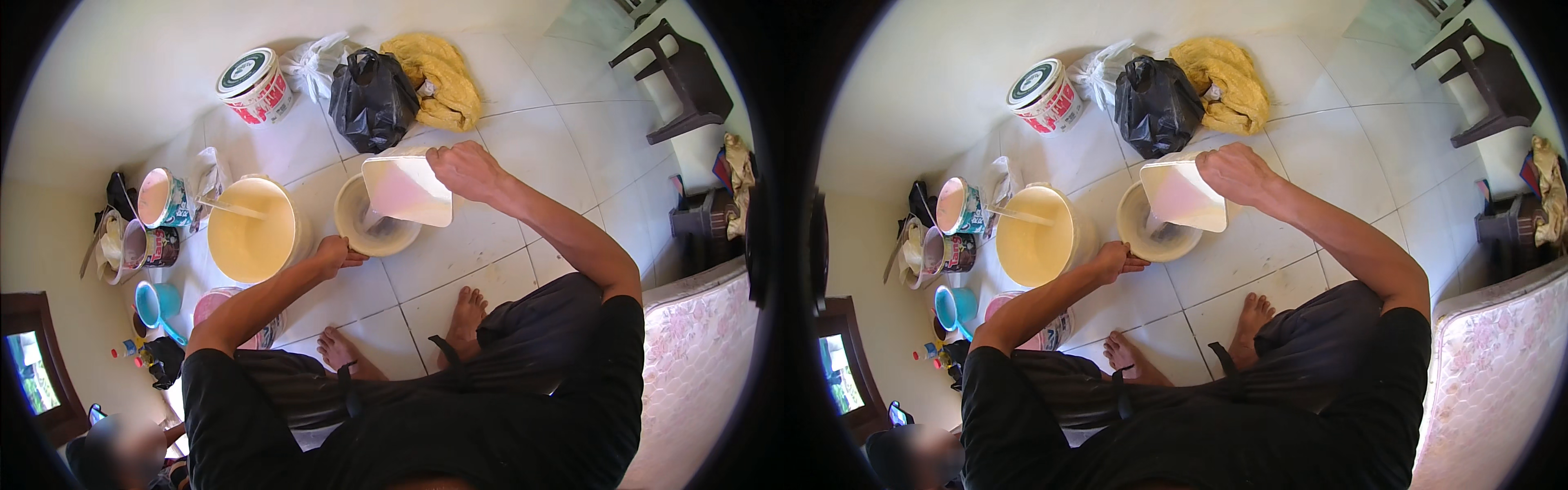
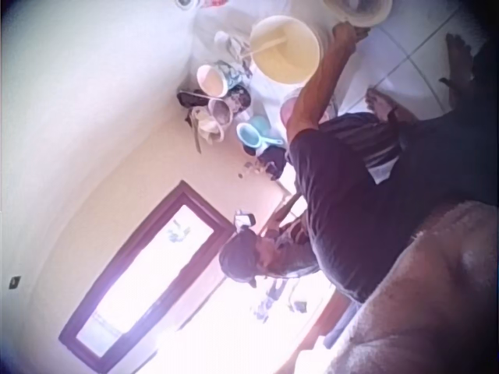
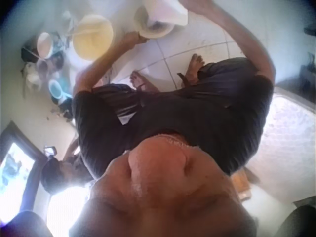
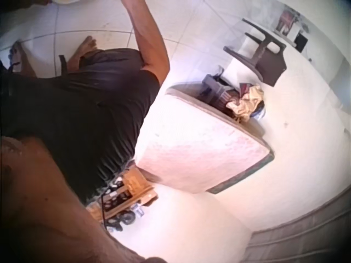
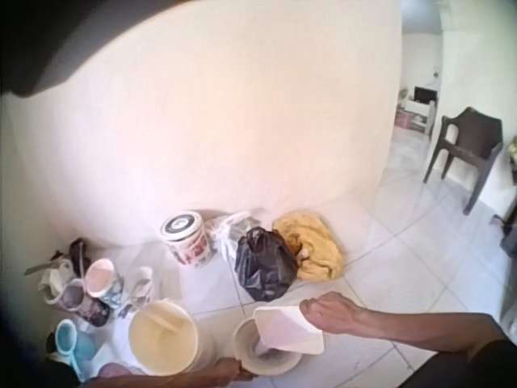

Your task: The person pours white paint from a small container into a bowl, then adds yellow paint from a larger bucket and stirs the mixture with a brush.

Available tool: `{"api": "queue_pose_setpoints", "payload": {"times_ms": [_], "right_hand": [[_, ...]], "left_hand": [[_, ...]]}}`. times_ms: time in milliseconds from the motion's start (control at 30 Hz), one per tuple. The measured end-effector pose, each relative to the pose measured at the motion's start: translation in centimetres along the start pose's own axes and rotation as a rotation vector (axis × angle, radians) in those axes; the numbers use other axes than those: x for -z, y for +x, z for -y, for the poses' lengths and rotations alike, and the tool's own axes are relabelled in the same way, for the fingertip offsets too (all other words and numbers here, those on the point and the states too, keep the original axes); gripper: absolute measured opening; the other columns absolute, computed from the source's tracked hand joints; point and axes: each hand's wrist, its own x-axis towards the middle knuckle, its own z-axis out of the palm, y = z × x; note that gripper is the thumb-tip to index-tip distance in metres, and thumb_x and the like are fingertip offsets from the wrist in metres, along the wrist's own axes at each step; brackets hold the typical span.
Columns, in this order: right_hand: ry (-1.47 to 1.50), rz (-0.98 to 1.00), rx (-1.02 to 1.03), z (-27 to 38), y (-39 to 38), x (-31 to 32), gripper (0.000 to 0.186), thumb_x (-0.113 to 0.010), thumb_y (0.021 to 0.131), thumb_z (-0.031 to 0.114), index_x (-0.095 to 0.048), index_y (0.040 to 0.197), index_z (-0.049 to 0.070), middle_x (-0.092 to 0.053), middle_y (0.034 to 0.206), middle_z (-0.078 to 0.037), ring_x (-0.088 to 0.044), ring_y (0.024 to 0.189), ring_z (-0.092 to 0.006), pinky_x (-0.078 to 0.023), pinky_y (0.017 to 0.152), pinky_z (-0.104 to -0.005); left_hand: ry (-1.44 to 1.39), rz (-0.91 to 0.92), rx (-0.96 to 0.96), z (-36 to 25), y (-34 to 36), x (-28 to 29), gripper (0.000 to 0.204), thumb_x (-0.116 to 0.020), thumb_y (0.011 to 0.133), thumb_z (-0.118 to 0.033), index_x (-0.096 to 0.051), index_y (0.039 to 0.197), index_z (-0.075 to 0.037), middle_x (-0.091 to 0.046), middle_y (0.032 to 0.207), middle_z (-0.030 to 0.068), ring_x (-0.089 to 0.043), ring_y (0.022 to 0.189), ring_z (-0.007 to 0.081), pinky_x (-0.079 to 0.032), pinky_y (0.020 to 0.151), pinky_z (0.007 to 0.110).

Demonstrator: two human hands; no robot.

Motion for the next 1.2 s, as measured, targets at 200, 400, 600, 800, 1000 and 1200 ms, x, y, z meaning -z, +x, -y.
{"api": "queue_pose_setpoints", "payload": {"times_ms": [200,400,600,800,1000,1200], "right_hand": [[0.0,-0.016,0.03,0.2,0.3,-0.3,0.012,-0.06,0.083,0.004,-0.062,0.09,-0.005,-0.067,0.072,-0.016,-0.069,0.062,-0.0315,-0.054,0.051,-0.0423],[0.021,-0.022,0.079,1.1,0.7,-0.4,0.007,-0.061,0.083,0.006,-0.061,0.083,-0.001,-0.068,0.072,-0.014,-0.071,0.064,-0.0296,-0.055,0.054,-0.0425],[-0.024,-0.056,0.189,1.2,0.8,-0.8,0.017,-0.061,0.083,0.009,-0.061,0.097,-0.002,-0.064,0.07,-0.008,-0.067,0.061,-0.0249,-0.054,0.059,-0.0398],[-0.062,-0.174,0.31,0.8,1.0,-0.6,0.027,-0.062,0.084,0.011,-0.064,0.106,-0.003,-0.063,0.07,-0.005,-0.065,0.06,-0.0196,-0.052,0.059,-0.0336],[-0.129,-0.262,0.376,0.9,1.0,-1.1,0.029,-0.062,0.082,0.012,-0.066,0.106,-0.003,-0.062,0.07,-0.002,-0.064,0.062,-0.0155,-0.05,0.058,-0.0309],[-0.166,-0.369,0.428,0.3,0.8,-1.1,0.031,-0.062,0.081,0.012,-0.068,0.108,-0.003,-0.06,0.068,-0.001,-0.061,0.058,-0.0147,-0.049,0.056,-0.0288]], "left_hand": [[-0.012,0.035,-0.024,0.4,0.3,0.0,0.043,-0.023,0.111,-0.019,-0.045,0.134,0.01,-0.065,0.123,0.0272,-0.07,0.109,0.0338,-0.059,0.096,0.043],[-0.051,-0.008,-0.022,0.3,-0.2,-0.6,0.045,-0.02,0.111,-0.02,-0.043,0.135,0.01,-0.064,0.123,0.0294,-0.069,0.111,0.0346,-0.06,0.096,0.043],[-0.086,0.009,-0.015,0.4,-0.3,-0.7,0.044,-0.02,0.111,-0.019,-0.043,0.134,0.01,-0.064,0.123,0.03,-0.069,0.11,0.0352,-0.06,0.096,0.044],[-0.109,-0.015,-0.018,1.0,0.4,-0.8,0.044,-0.023,0.111,-0.022,-0.048,0.133,0.007,-0.067,0.122,0.0251,-0.072,0.105,0.0319,-0.062,0.09,0.04],[-0.196,-0.003,-0.046,1.5,0.8,-0.7,0.043,-0.025,0.112,-0.022,-0.044,0.133,0.011,-0.065,0.124,0.0255,-0.072,0.105,0.0326,-0.062,0.093,0.041],[-0.249,-0.009,-0.06,0.8,0.2,-1.4,0.043,-0.024,0.112,-0.022,-0.044,0.132,0.011,-0.062,0.126,0.0278,-0.07,0.109,0.0342,-0.061,0.096,0.042]]}}
